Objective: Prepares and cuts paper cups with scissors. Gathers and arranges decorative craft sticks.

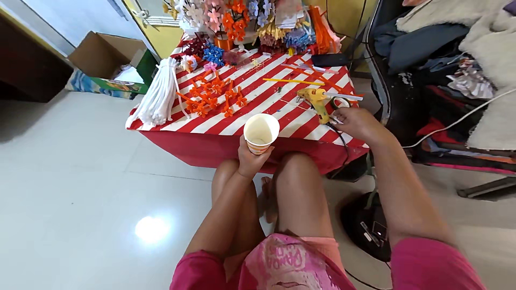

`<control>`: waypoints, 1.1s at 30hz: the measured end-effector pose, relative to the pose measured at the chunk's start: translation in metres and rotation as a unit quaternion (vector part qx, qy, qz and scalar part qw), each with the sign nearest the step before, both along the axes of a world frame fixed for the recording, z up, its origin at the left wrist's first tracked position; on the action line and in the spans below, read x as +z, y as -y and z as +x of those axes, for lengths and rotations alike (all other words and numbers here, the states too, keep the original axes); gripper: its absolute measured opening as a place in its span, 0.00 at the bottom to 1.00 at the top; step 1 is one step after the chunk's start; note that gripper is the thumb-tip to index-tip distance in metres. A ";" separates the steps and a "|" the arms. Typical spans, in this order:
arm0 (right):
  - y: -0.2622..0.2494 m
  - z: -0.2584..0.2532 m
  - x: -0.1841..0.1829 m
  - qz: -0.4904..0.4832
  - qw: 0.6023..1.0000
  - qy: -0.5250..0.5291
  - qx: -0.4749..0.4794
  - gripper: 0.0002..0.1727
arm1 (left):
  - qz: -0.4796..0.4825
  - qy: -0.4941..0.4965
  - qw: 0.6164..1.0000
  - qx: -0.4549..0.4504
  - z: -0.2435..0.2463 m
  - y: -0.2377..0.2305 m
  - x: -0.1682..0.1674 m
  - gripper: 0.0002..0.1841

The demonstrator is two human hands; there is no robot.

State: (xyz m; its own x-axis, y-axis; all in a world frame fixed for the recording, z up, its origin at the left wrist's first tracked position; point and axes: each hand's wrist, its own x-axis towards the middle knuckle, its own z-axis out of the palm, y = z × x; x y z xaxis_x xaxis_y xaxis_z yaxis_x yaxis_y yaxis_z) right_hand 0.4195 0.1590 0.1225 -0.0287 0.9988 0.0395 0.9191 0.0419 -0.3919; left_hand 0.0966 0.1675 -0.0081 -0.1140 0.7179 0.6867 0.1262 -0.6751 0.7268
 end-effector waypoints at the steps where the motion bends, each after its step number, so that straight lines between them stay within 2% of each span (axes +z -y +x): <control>1: 0.001 0.000 0.000 -0.003 1.000 0.003 -0.003 0.17 | 0.001 0.000 1.000 -0.002 0.000 0.000 0.000 0.44; 4: 0.011 0.000 -0.001 0.018 0.999 0.025 -0.015 0.20 | -0.003 0.002 1.000 -0.007 -0.001 0.000 -0.001 0.45; 8: 0.023 -0.002 0.015 0.000 0.994 0.105 -0.028 0.17 | 0.004 -0.012 1.000 -0.009 -0.003 -0.001 -0.001 0.42; 12: 0.037 0.003 0.022 0.004 0.994 0.108 -0.025 0.20 | -0.001 -0.021 1.000 -0.012 -0.004 0.000 0.000 0.42; 15: 0.050 0.003 0.031 -0.016 0.991 0.121 -0.050 0.25 | -0.011 0.012 0.999 -0.048 -0.004 0.002 -0.002 0.42; 18: 0.068 0.008 0.036 -0.004 0.990 0.117 -0.074 0.25 | -0.035 0.044 0.992 -0.111 -0.006 0.004 -0.004 0.47; 20: 0.084 0.018 0.035 0.004 0.992 0.090 -0.089 0.23 | -0.117 0.082 0.973 -0.181 -0.010 0.008 0.001 0.49; 22: 0.105 0.030 0.029 -0.006 0.991 0.048 -0.126 0.22 | -0.201 0.115 0.933 -0.274 -0.017 0.007 0.006 0.50; 24: 0.130 0.037 0.020 0.003 0.987 -0.017 -0.159 0.24 | -0.234 0.125 0.900 -0.347 -0.022 0.004 0.005 0.50; 27: 0.159 0.032 -0.005 0.126 0.973 -0.141 -0.129 0.27 | -0.251 0.132 0.869 -0.405 -0.027 0.004 0.007 0.48; 29: 0.163 0.025 -0.021 0.171 0.955 -0.213 -0.112 0.27 | -0.266 0.161 0.847 -0.430 -0.029 0.003 0.009 0.45; 31: 0.162 0.022 -0.028 0.147 0.961 -0.187 -0.139 0.26 | -0.284 0.189 0.830 -0.440 -0.030 0.001 0.011 0.41; 33: 0.159 0.023 -0.026 0.080 0.976 -0.124 -0.163 0.28 | -0.294 0.199 0.824 -0.442 -0.031 0.000 0.012 0.38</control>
